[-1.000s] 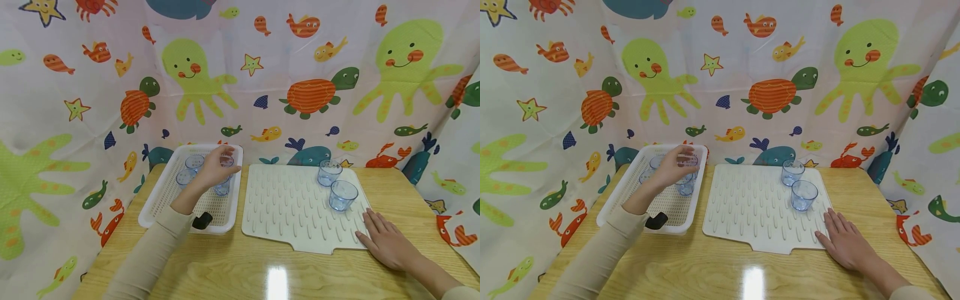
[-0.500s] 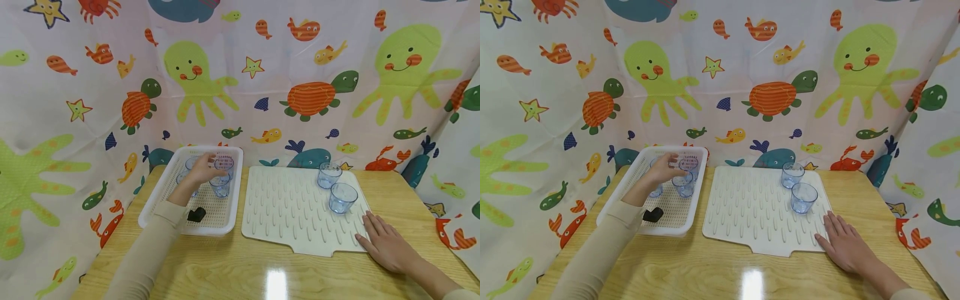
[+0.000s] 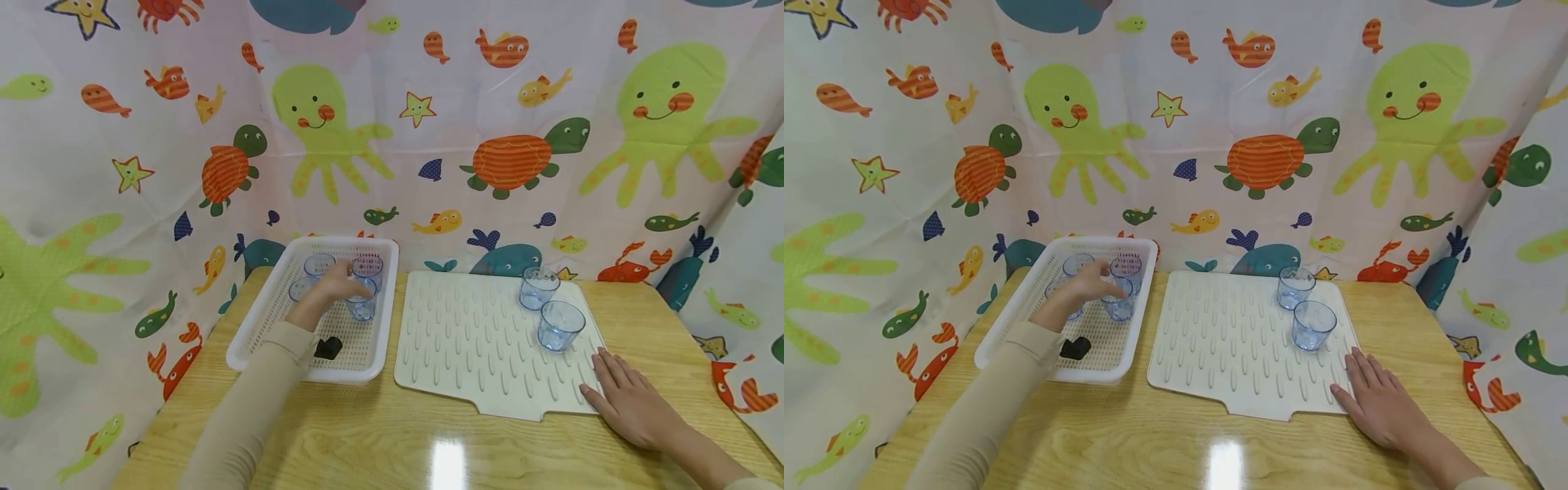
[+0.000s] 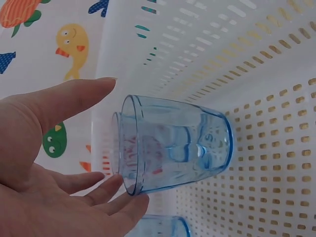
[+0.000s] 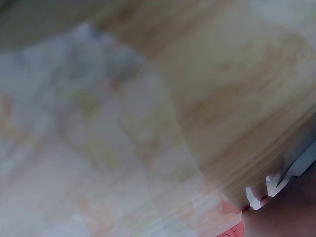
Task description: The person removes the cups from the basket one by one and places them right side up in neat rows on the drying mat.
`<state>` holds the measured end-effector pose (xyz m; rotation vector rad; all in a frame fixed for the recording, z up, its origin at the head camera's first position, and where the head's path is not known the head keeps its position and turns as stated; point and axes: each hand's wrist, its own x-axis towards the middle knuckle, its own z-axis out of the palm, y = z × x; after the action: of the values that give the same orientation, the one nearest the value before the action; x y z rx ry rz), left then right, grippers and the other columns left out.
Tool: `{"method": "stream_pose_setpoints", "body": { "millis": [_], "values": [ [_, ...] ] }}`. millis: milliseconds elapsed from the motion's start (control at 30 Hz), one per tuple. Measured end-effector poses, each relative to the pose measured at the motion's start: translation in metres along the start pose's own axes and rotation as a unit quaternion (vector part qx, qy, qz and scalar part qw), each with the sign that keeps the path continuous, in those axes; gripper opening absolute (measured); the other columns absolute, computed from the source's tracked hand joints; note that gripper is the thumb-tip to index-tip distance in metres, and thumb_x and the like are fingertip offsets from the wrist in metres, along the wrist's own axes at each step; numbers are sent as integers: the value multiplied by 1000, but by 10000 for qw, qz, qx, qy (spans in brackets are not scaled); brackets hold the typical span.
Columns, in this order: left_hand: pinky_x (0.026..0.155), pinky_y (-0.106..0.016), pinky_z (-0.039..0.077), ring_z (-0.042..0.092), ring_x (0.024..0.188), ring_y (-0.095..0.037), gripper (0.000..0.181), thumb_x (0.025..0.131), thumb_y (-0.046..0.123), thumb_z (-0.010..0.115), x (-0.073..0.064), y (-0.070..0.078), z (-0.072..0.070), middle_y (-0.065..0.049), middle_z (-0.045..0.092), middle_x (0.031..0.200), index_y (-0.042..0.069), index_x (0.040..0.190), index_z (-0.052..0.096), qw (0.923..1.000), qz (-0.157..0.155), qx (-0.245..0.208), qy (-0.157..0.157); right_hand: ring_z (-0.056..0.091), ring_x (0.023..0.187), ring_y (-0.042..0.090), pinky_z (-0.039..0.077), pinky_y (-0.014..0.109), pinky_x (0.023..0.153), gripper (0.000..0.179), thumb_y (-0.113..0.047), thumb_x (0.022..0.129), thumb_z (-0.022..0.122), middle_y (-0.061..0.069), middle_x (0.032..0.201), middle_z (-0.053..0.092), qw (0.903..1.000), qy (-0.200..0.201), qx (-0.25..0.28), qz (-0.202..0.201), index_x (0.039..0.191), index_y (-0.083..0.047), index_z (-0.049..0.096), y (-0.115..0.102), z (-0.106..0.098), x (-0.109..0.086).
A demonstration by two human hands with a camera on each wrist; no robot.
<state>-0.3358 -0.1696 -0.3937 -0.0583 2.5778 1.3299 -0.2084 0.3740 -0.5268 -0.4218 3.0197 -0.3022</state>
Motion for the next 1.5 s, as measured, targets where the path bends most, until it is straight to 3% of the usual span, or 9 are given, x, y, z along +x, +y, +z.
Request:
{"method": "stream_pose_setpoints", "body": {
  "millis": [200, 600, 933, 1167, 1500],
  "values": [
    [117, -56, 34, 33, 145, -45, 94, 84, 15, 82, 0, -1, 4, -27, 32, 159, -7, 156, 24, 9996, -137, 223, -65, 16, 145, 59, 12, 75, 114, 88, -57, 106, 40, 39, 160, 17, 10000, -12, 70, 12, 154, 15, 24, -2, 0, -2],
    [117, -55, 35, 36, 142, -45, 92, 79, 5, 84, 1, -8, 6, -29, 36, 154, -11, 150, 29, 10000, -40, 8, 13, 16, 145, 60, 13, 75, 114, 88, -57, 106, 39, 39, 160, 16, 10000, 4, 22, 42, 154, 16, 24, 0, -3, 0],
    [115, -53, 38, 42, 139, -43, 85, 80, 8, 84, 1, -10, 6, -28, 41, 152, -12, 147, 35, 9994, -66, 343, 55, 17, 145, 59, 16, 75, 112, 87, -56, 107, 39, 40, 160, 18, 10000, 36, 52, -18, 153, 16, 25, -1, -2, -1],
    [113, -53, 41, 45, 135, -43, 85, 78, 5, 83, 2, -11, 7, -28, 44, 148, -12, 147, 36, 9994, -39, 331, 17, 16, 146, 59, 11, 74, 115, 87, -55, 107, 39, 39, 160, 17, 9999, 55, 95, -23, 154, 16, 24, -2, -2, -2],
    [113, -53, 41, 43, 139, -43, 86, 81, 6, 83, 5, -15, 9, -27, 43, 151, -10, 150, 34, 9992, -50, 392, -71, 17, 145, 59, 14, 74, 114, 86, -55, 107, 39, 39, 160, 18, 10000, 56, 54, -36, 153, 16, 25, -2, -3, -2]
  ]
}}
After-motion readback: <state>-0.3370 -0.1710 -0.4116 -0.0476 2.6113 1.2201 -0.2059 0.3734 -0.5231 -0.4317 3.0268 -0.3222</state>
